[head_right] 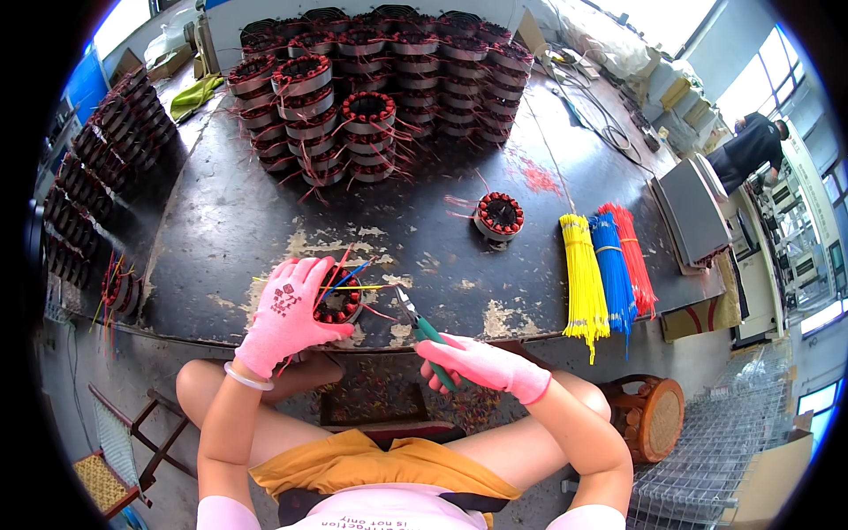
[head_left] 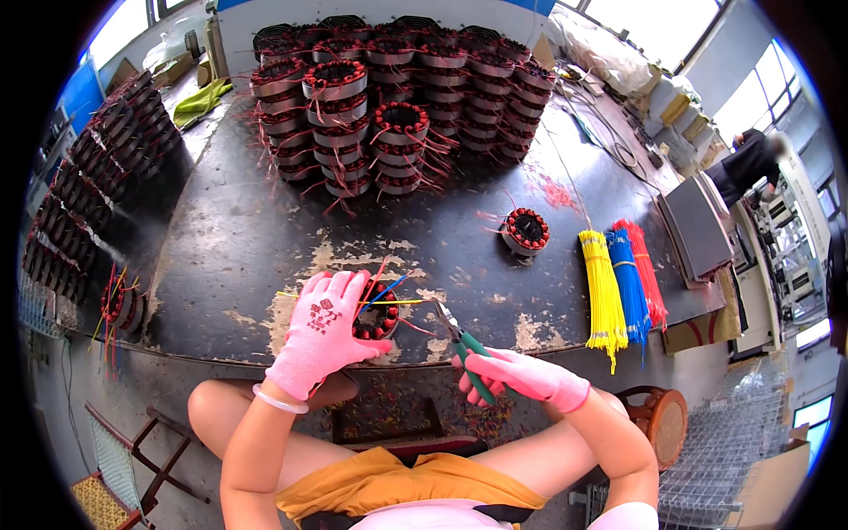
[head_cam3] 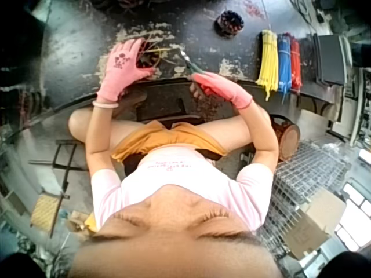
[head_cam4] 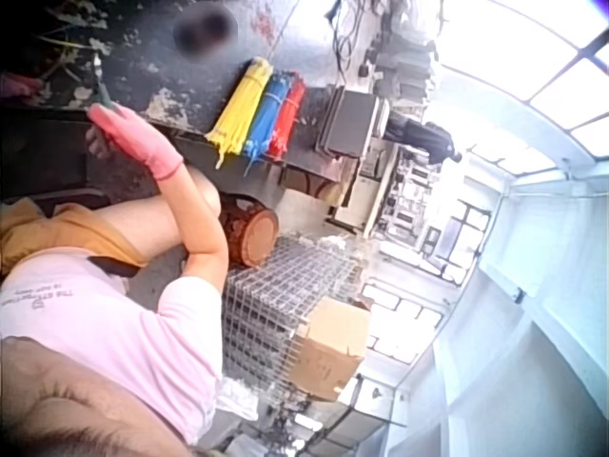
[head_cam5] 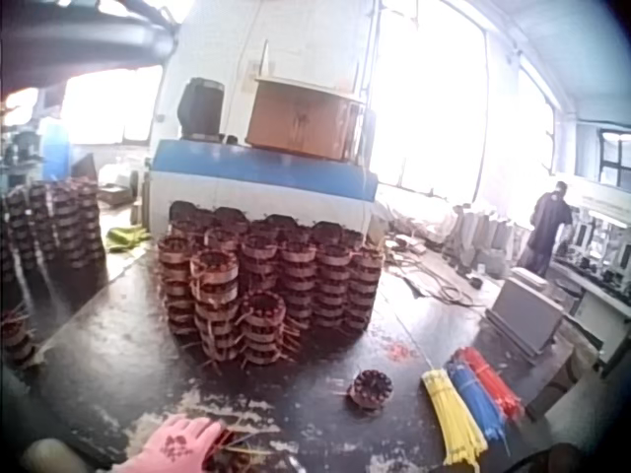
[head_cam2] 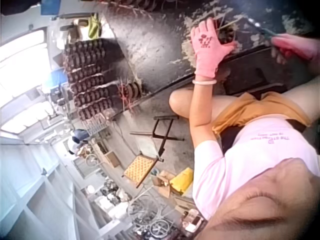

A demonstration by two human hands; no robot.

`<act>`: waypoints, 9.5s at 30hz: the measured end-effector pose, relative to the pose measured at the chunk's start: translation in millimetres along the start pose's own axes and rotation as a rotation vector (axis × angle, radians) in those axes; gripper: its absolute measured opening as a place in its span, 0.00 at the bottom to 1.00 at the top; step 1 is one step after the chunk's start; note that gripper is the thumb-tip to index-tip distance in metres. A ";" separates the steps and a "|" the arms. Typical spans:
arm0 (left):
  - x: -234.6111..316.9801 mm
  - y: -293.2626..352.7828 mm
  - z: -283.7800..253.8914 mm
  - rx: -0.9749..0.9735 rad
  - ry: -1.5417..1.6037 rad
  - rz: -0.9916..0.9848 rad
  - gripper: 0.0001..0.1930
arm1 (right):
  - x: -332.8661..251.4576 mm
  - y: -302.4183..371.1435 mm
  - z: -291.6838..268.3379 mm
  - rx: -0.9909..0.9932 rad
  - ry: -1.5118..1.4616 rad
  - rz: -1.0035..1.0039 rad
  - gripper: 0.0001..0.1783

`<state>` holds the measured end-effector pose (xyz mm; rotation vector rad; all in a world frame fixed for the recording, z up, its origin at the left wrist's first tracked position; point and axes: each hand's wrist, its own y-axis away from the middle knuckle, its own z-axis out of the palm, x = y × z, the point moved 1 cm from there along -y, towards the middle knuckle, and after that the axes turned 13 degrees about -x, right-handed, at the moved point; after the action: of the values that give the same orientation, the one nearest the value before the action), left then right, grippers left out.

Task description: The person sits at a workbench and assembles small cylindrical electrical components by inserting colored zip ties into slots on the component's top. They use pliers to trim the excess length of the zip ties and then place the finished units into a stack on the table.

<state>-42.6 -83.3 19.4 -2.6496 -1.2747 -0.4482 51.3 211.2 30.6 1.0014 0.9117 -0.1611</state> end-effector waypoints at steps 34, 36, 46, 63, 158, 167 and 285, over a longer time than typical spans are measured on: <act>16.5 4.8 22.8 0.119 -0.147 -0.388 0.52 | -6.6 -31.1 -5.4 -0.173 -0.212 -0.016 0.42; 16.0 5.0 22.1 0.124 -0.151 -0.385 0.52 | -9.2 -31.1 -5.4 -0.160 -0.206 -0.010 0.41; 17.3 6.1 19.7 0.130 -0.084 -0.389 0.51 | -8.8 -26.5 -5.8 -0.151 -0.176 0.004 0.40; 16.9 6.9 22.1 0.140 -0.089 -0.393 0.51 | -19.2 -33.6 -11.6 0.046 -0.141 -0.092 0.33; -278.4 242.2 -162.9 0.398 0.021 -0.793 0.49 | -34.0 -107.3 -28.0 0.572 1.332 -0.617 0.32; -293.4 252.6 -155.6 0.394 0.126 -0.688 0.48 | -33.3 -107.3 -30.4 0.567 1.333 -0.617 0.32; 22.3 20.1 58.9 0.165 -0.101 0.302 0.32 | -18.5 -65.2 -218.7 1.125 1.191 -0.391 0.42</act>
<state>-2.2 -63.2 -28.8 -2.6860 -0.8687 -0.1590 -121.4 340.4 -46.1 2.0126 2.2311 -0.4557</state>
